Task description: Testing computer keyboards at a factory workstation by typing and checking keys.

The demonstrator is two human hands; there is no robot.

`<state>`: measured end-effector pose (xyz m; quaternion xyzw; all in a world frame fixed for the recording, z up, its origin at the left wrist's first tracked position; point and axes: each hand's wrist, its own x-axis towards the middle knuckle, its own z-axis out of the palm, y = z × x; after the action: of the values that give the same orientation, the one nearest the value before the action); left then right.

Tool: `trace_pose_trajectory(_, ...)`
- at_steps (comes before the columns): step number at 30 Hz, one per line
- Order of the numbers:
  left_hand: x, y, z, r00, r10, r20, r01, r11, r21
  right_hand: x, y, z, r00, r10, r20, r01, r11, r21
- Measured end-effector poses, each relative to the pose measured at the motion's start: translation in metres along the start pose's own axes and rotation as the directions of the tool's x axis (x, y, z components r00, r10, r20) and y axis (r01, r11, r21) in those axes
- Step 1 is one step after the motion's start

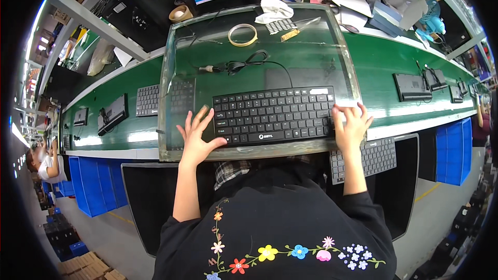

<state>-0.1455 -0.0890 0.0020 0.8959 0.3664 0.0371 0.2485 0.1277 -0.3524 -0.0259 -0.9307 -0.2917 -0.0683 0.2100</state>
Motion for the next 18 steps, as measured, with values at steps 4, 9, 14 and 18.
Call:
trace_pose_trajectory(4,-0.004,-0.001,-0.003,0.995,0.054,0.083,-0.054,0.999,-0.007,0.028,-0.003,0.007,1.000,-0.009,0.022,0.007,0.997,0.081)
trace_pose_trajectory(9,0.011,0.009,-0.013,0.987,0.121,0.105,-0.115,0.991,-0.063,-0.018,0.006,0.004,1.000,0.013,-0.018,-0.013,1.000,0.020)
trace_pose_trajectory(14,0.041,0.014,-0.006,0.981,0.190,-0.047,-0.190,0.982,0.005,-0.072,0.014,0.009,0.983,0.009,-0.181,0.013,0.992,0.122)
trace_pose_trajectory(18,-0.015,0.001,0.001,0.993,-0.052,-0.105,0.042,0.994,-0.096,-0.066,0.010,-0.003,0.986,-0.069,-0.150,0.099,0.975,0.197)
